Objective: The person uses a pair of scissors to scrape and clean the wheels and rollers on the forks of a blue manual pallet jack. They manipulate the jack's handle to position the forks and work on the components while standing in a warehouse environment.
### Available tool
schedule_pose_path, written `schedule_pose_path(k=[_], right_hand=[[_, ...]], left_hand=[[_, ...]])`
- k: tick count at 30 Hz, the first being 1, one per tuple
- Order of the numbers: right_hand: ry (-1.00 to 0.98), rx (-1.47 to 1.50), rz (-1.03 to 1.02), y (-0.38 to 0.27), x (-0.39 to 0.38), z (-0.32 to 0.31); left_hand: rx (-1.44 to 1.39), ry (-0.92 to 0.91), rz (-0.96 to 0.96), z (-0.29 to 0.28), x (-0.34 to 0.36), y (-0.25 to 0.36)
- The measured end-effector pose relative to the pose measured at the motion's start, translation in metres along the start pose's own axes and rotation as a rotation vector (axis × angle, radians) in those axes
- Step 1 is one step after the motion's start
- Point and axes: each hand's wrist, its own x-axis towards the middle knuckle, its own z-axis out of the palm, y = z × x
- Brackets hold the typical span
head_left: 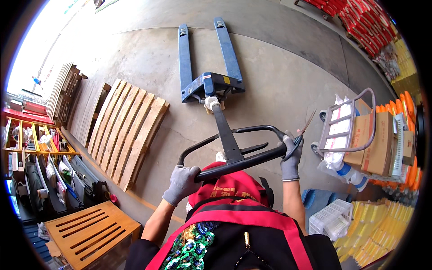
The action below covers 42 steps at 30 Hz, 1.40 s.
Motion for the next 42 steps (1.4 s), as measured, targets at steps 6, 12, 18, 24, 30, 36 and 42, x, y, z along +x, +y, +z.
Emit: schedule_pose_path(k=[6, 12, 18, 24, 30, 36, 42], right_hand=[[0.045, 0.012, -0.025, -0.015, -0.034, -0.043], [0.019, 0.005, -0.09, -0.035, -0.057, -0.047], [0.047, 0.016, -0.225, -0.062, -0.064, -0.003], [0.167, -0.159, -0.43, -0.083, -0.052, 0.039], [0.364, -0.271, -0.791, -0.062, -0.02, 0.071], [0.758, -0.309, -0.898, -0.034, -0.097, 0.063], [1.008, 0.01, -1.146, -0.014, -0.169, 0.134]], left_hand=[[-0.023, -0.048, 0.032, 0.015, -0.037, 0.038], [-0.048, -0.036, 0.128, -0.028, -0.045, 0.047], [0.011, 0.053, 0.179, -0.081, -0.032, 0.026], [0.044, 0.259, 0.343, -0.118, 0.021, -0.005], [0.044, 0.296, 0.46, -0.148, 0.075, -0.059], [0.041, 0.318, 0.767, -0.152, 0.086, -0.082], [0.117, 0.422, 0.986, -0.163, 0.138, -0.12]])
